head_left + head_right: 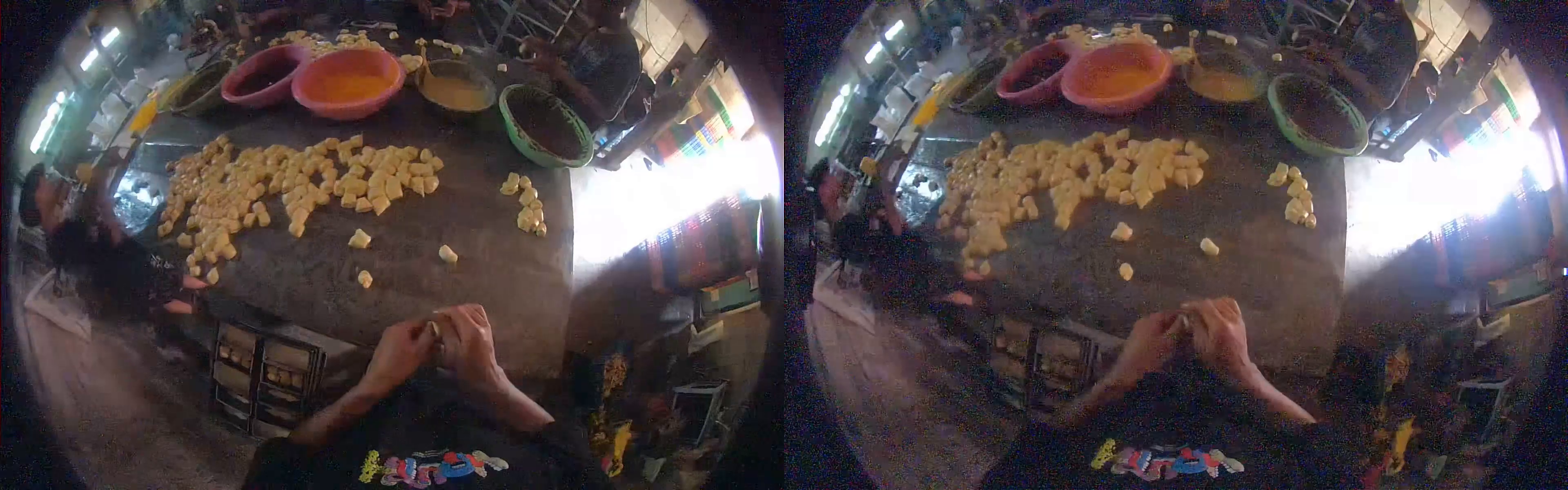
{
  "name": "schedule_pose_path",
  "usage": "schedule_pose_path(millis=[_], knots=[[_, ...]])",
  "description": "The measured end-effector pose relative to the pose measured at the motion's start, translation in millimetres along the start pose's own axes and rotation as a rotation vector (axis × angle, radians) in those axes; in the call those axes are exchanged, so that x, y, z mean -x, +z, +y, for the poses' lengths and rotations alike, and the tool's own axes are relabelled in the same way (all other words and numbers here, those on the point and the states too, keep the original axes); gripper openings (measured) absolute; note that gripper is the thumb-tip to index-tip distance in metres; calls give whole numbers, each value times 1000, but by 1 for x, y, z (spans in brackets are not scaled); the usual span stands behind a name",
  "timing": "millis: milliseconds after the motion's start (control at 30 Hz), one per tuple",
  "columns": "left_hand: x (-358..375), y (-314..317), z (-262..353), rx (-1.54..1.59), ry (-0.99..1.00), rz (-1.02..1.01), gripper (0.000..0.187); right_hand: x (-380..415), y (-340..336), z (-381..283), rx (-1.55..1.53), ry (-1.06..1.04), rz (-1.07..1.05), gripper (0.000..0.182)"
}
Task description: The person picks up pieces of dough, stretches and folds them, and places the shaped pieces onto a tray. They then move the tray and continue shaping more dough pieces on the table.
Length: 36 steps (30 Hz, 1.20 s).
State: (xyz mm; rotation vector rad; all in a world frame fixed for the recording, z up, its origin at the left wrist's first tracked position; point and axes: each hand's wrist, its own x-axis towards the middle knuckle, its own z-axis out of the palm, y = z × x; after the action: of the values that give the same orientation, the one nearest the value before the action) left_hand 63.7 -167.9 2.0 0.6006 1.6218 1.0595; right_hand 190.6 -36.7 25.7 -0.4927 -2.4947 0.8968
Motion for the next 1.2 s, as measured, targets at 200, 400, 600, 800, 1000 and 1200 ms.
schedule_pose_path(millis=[200, 400, 600, 800, 1000, 1200], knots=[[-69, 30, 25, 126, -92, -45, 39, -36, -16, 95, -525, 778, -390, 26], [-124, 37, 33, -26, 25, 129, 31, -47, -21, 135, -722, 903, -342, 33], [-144, 32, 32, 201, 124, 442, 30, -29, 54, 174, 47, 293, 125, 56], [-97, 4, 6, 89, 116, 494, 29, -41, 49, 175, 140, 214, 112, 71], [-48, -9, -21, 93, 168, 505, 26, -172, -28, 276, 633, 126, 234, 56], [34, -28, -17, -60, 255, 524, 26, -193, -25, 290, 358, 367, 245, 35]])
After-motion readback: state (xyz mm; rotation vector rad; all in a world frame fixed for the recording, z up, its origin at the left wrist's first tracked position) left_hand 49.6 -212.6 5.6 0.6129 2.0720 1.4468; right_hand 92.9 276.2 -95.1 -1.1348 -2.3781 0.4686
